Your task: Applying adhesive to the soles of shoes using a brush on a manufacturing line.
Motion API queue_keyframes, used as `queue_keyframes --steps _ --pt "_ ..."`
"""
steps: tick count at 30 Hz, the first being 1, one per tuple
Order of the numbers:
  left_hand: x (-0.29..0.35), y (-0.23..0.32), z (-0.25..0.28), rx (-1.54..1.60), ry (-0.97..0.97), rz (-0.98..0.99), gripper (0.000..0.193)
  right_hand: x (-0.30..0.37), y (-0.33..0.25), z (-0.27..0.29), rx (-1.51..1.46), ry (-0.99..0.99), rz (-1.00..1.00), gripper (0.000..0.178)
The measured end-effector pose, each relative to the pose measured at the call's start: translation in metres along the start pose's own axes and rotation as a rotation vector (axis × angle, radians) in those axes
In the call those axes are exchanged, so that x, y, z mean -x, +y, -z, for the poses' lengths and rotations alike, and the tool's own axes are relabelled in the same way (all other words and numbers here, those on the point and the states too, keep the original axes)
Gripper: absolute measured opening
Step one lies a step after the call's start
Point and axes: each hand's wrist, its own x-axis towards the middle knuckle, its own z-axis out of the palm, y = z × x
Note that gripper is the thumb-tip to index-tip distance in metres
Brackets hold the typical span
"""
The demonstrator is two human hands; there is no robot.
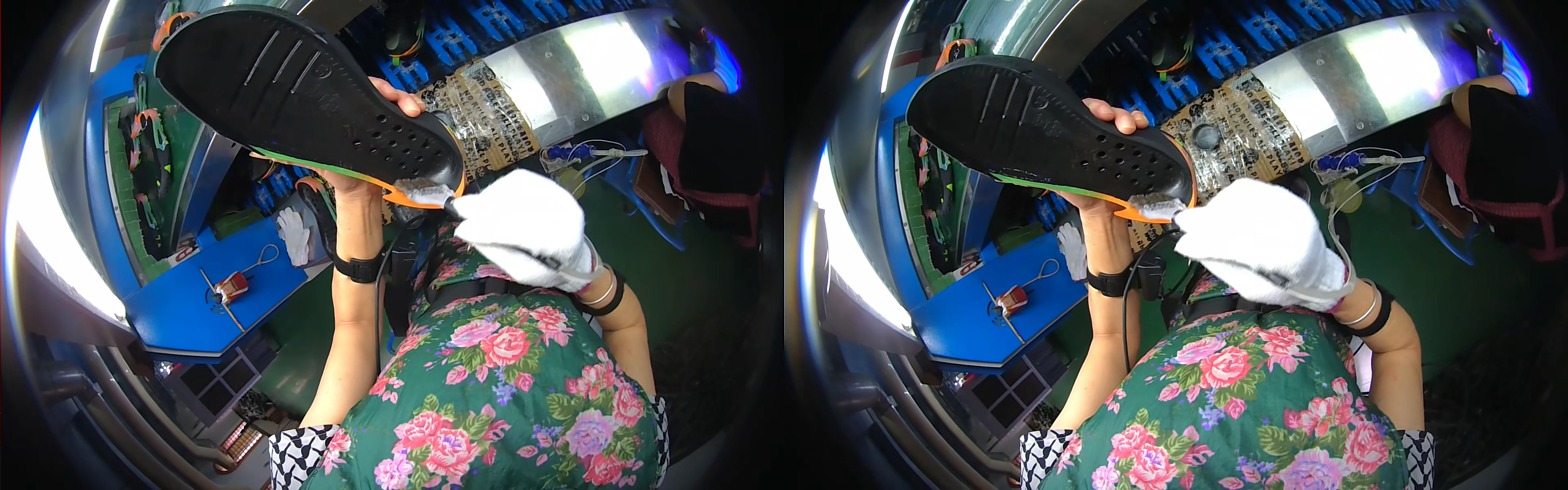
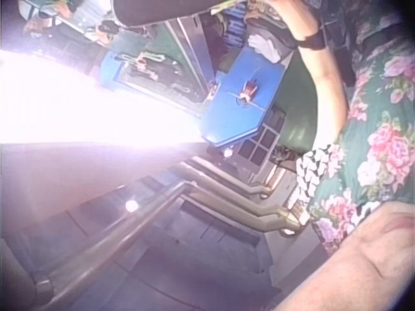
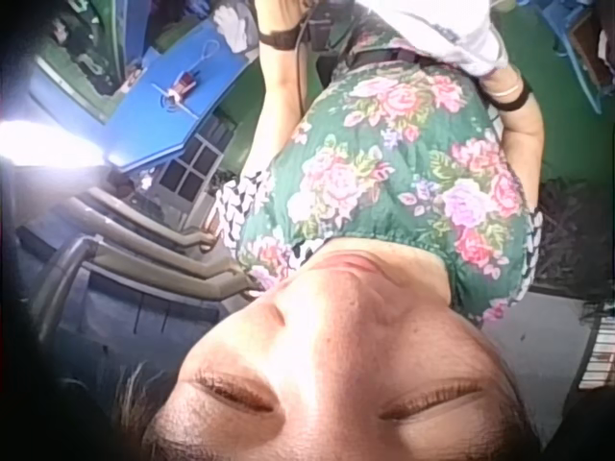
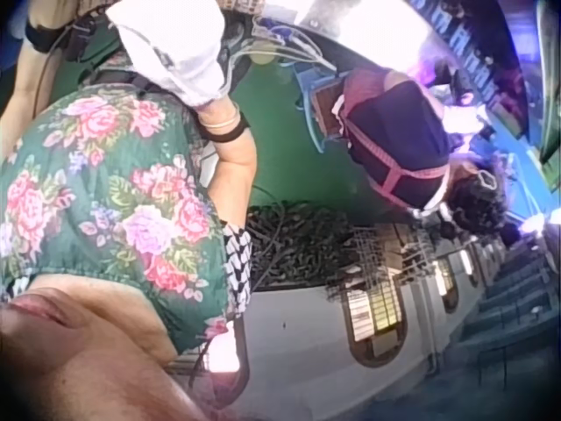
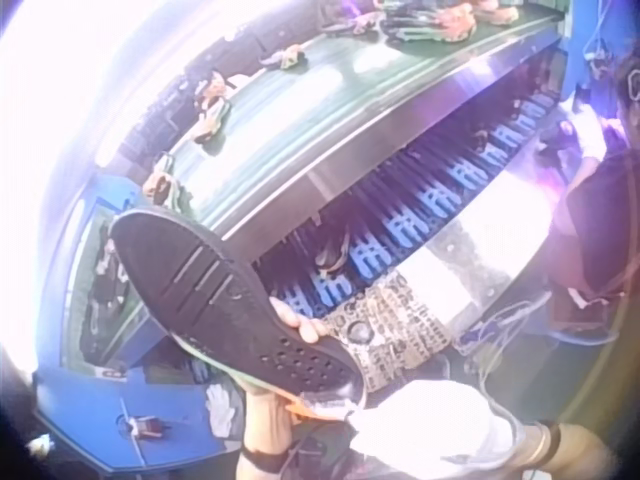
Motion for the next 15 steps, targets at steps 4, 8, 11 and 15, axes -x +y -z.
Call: queue_keyframes --steps 4,8,11,15 --pt "0.002 -0.002 0.0 -0.034 -0.024 0.011 0.086 0.003 -0.006 -0.008 -0.023 -0.004 0.022 0.033" --pt "0.003 -0.007 -0.01 0.114 0.071 0.071 0.109 -0.004 -0.014 -0.013 -0.056 0.043 0.052 0.036" --pt "-0.003 -0.008 -0.011 0.132 -0.006 0.063 0.103 -0.001 -0.013 0.002 -0.02 0.0 -0.011 0.034" --pt "-0.007 -0.014 -0.006 0.191 -0.031 0.056 0.127 0.004 -0.013 -0.003 -0.007 0.037 -0.045 0.03"
